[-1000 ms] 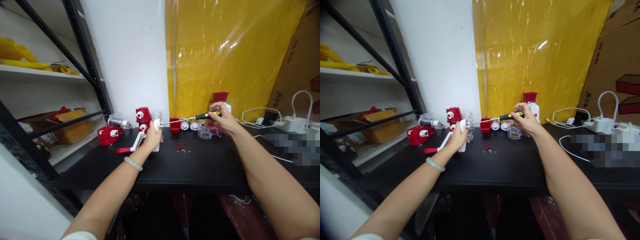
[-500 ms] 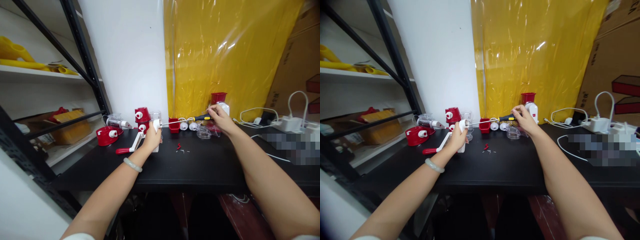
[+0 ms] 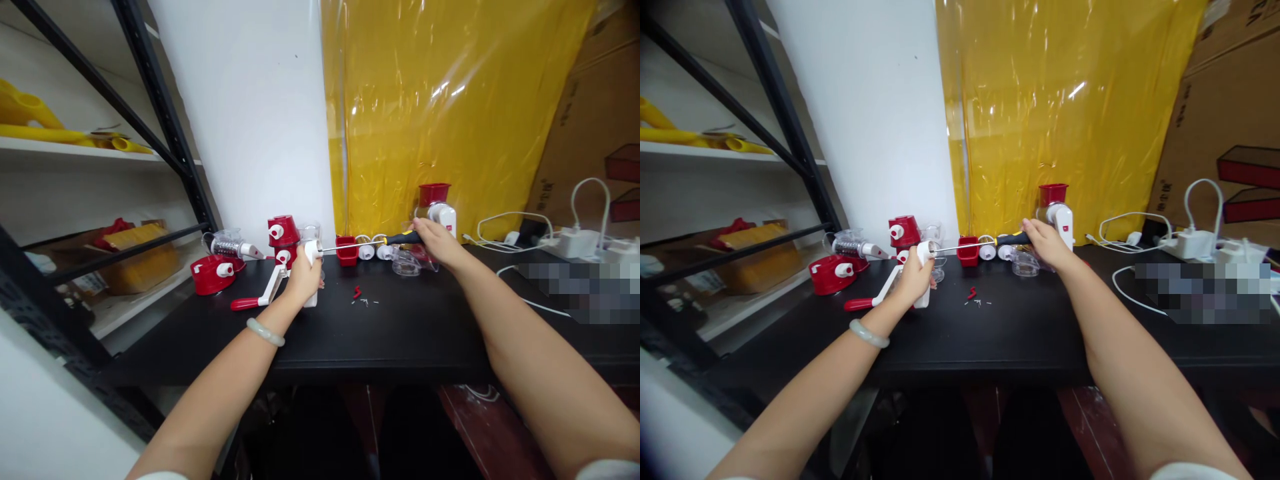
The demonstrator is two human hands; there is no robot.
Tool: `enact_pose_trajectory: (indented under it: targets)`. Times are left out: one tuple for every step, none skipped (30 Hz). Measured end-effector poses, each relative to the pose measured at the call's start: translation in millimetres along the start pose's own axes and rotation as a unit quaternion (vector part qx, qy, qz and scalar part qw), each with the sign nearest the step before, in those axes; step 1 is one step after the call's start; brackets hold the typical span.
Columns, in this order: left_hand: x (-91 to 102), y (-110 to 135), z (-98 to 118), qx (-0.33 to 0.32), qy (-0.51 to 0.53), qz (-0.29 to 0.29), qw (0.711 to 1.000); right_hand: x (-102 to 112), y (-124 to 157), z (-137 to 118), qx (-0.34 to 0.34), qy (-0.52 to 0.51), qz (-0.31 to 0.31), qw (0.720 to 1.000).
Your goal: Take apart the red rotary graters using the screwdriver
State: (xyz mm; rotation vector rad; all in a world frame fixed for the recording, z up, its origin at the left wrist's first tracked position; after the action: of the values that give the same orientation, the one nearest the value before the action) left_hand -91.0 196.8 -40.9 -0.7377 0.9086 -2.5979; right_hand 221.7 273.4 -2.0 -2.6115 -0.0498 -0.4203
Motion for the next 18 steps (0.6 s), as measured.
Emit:
enact_pose_trajectory:
  targets:
    - [-0.3,0.2,-0.1,0.004,0.0,-0.002,1.0,2.6,-0.3,-1.9,0.01,-0.001,0.008,1.0]
    - [-0.6,0.4,-0.2,0.008,0.001,-0.005,1.0,5.3,-0.6,-3.7,0.018,-0.014,0.012,1.0]
    - [-1.1,0.6,-0.2,0.013,0.002,-0.008,1.0,7.5,-0.9,-5.6,0.027,-0.031,0.01,0.999]
    - [-1.6,0.9,-0.2,0.018,0.003,-0.01,1.0,8.6,-0.8,-8.1,0.042,-0.046,0.002,0.998]
    - [-2.1,1.2,-0.2,0.024,0.002,-0.013,1.0,8.6,-0.7,-10.0,0.053,-0.058,-0.01,0.997]
    - [-2.7,1.4,-0.3,0.03,0.001,-0.017,0.999,7.9,-0.7,-10.6,0.058,-0.07,-0.024,0.996]
    - [-3.2,1.6,-0.2,0.035,-0.002,-0.02,0.999,6.9,-0.9,-10.2,0.057,-0.083,-0.036,0.994]
    - [-3.4,1.7,-0.1,0.039,-0.005,-0.021,0.999,6.2,-1.2,-9.0,0.051,-0.094,-0.04,0.993]
    - [-3.5,1.9,0.1,0.042,-0.007,-0.021,0.999,6.0,-1.7,-6.7,0.04,-0.1,-0.037,0.994]
    - [-3.6,2.1,0.4,0.044,-0.008,-0.021,0.999,6.0,-2.3,-3.8,0.025,-0.095,-0.026,0.995]
    - [-3.7,2.3,0.8,0.045,-0.009,-0.021,0.999,6.6,-2.9,-0.5,0.008,-0.073,-0.008,0.997]
    - [-4.1,2.7,1.2,0.045,-0.01,-0.022,0.999,7.7,-3.2,2.0,-0.005,-0.034,0.016,0.999]
    - [-4.7,3.1,1.7,0.044,-0.01,-0.024,0.999,9.5,-3.1,3.0,-0.009,0.016,0.045,0.999]
    - [-5.6,3.5,2.0,0.043,-0.011,-0.028,0.999,11.3,-2.8,2.6,-0.007,0.067,0.072,0.995]
    - [-6.6,4.0,2.1,0.043,-0.012,-0.033,0.998,12.5,-2.4,1.4,-0.002,0.107,0.093,0.99]
    - [-7.6,4.4,2.1,0.044,-0.012,-0.037,0.998,13.2,-2.1,0.2,0.003,0.127,0.103,0.987]
    - [-8.3,4.8,1.8,0.045,-0.011,-0.039,0.998,13.3,-1.9,-1.1,0.009,0.123,0.104,0.987]
    - [-8.7,5.0,1.4,0.046,-0.011,-0.04,0.998,13.1,-1.8,-2.6,0.016,0.103,0.097,0.99]
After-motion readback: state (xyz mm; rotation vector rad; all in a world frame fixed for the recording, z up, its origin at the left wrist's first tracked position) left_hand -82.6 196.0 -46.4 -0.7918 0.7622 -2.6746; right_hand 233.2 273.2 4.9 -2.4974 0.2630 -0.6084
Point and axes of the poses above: each hand's wrist, its own y-axis away from the middle knuckle, its own x-axis out of the back of the hand, z = x × y, the point moved 8 cm from there along -y, towards the middle knuckle, and after that the axes turned 13 degrees about -x, right-handed, at the moved point
